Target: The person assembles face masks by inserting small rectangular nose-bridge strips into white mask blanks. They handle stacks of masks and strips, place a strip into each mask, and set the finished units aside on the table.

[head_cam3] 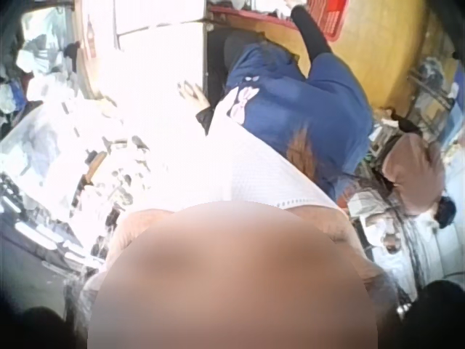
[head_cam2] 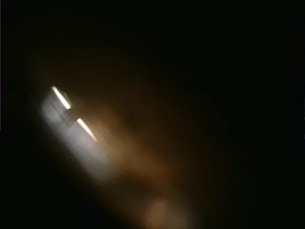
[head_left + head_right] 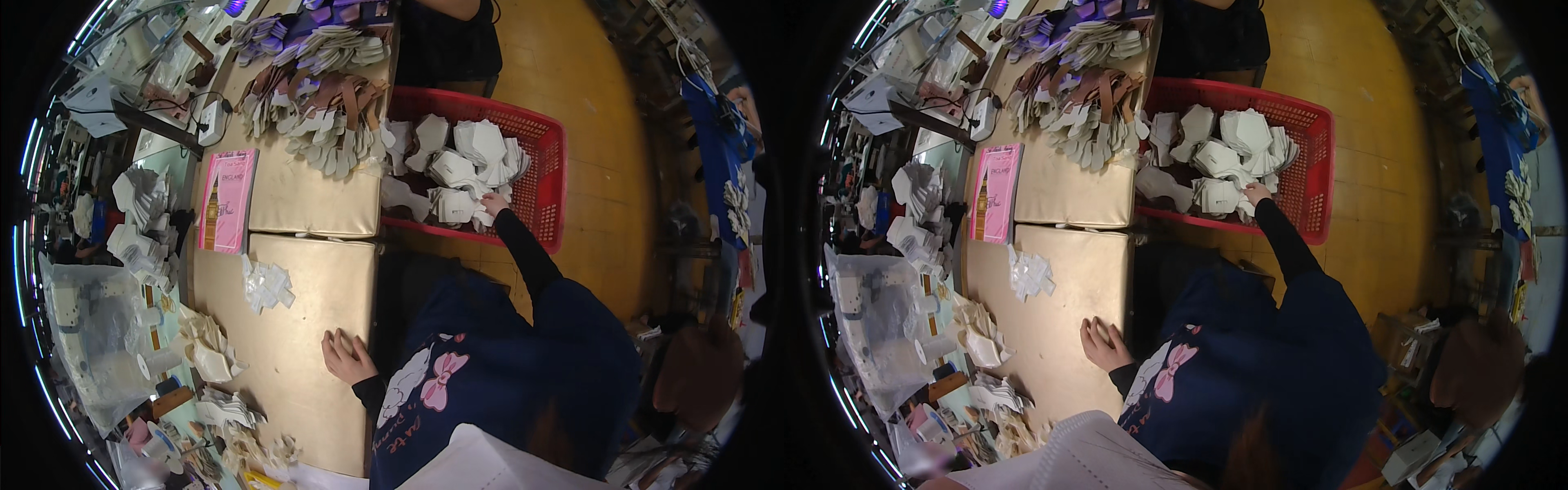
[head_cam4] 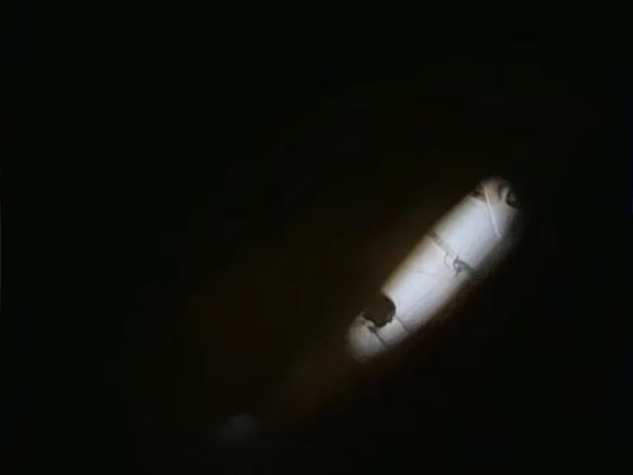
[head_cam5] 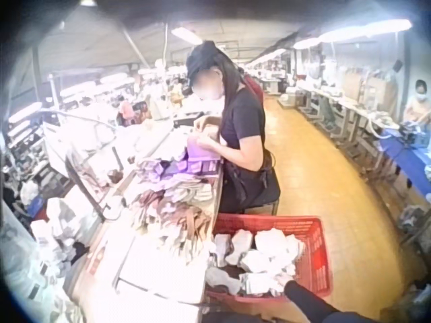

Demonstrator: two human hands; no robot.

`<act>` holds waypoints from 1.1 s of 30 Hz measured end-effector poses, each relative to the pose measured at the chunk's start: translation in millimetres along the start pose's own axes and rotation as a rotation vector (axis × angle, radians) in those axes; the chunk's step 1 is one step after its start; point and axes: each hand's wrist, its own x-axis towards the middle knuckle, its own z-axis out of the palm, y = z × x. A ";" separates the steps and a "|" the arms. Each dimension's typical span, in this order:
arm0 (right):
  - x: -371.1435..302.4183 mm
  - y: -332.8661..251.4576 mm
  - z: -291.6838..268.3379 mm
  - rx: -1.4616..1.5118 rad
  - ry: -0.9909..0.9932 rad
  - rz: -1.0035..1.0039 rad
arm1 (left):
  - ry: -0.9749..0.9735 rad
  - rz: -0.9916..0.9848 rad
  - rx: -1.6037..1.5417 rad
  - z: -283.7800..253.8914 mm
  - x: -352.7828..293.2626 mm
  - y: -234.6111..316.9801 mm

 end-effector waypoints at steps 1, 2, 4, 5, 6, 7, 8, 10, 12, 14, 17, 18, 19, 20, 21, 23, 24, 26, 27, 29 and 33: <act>3.9 -3.0 1.4 -0.118 0.058 0.001 | -0.003 -0.003 0.012 0.0 -0.1 0.7; 8.1 -7.5 2.2 -0.021 0.109 -0.119 | 0.000 -0.008 0.029 0.8 0.3 1.3; 16.0 -20.4 1.1 0.125 0.242 -0.199 | -0.006 -0.007 0.032 2.6 0.3 2.3; 20.0 -27.6 -3.3 0.053 0.367 -0.307 | -0.009 -0.008 0.037 2.9 1.0 1.9; 25.6 -35.0 -12.9 -0.039 0.482 -0.332 | 0.001 0.003 0.055 3.3 1.3 1.6; 29.2 -42.7 -19.4 -0.126 0.628 -0.382 | -0.004 0.002 0.049 3.3 1.6 0.9; 33.2 -49.9 -26.0 -0.136 0.569 -0.215 | 0.000 0.012 0.054 3.3 1.5 0.7; 44.3 -61.4 -46.8 -0.146 0.514 0.057 | 0.003 0.017 0.064 4.5 2.4 0.5; 51.8 -65.7 -63.2 -0.161 0.236 0.286 | 0.007 -0.004 0.071 5.6 0.4 2.3; 57.7 -71.1 -65.4 -0.342 0.195 0.279 | -0.003 0.008 0.089 4.6 0.8 3.1; 64.0 -78.0 -59.6 -0.390 0.191 0.332 | 0.012 0.037 0.148 4.1 1.8 4.6; 65.0 -80.2 -56.7 -0.404 0.198 0.359 | 0.016 0.053 0.174 3.4 2.1 4.6; 65.1 -81.8 -54.4 -0.469 0.224 0.316 | 0.024 0.058 0.176 4.1 2.6 4.7; 64.5 -82.7 -54.5 -0.489 0.246 0.289 | 0.018 0.057 0.171 4.1 2.2 4.8; 64.8 -85.4 -54.2 -0.506 0.269 0.259 | 0.016 0.057 0.167 4.8 3.0 4.3; 64.4 -88.2 -59.7 -0.480 0.265 0.207 | 0.020 0.055 0.144 5.7 2.9 3.7; 64.9 -88.2 -65.4 -0.440 0.238 0.185 | 0.026 0.050 0.128 6.0 2.7 3.3; 70.7 -88.6 -73.0 -0.370 0.205 0.130 | 0.031 0.045 0.135 5.8 1.7 2.6; 76.0 -86.5 -79.2 -0.343 0.204 0.100 | 0.027 0.046 0.155 5.7 1.2 2.2; 92.3 -79.8 -87.6 -0.267 0.184 0.044 | 0.018 0.047 0.169 5.4 0.2 1.5; 125.0 -59.4 -98.4 0.117 -0.116 -0.197 | 0.014 0.052 0.154 5.5 0.4 0.3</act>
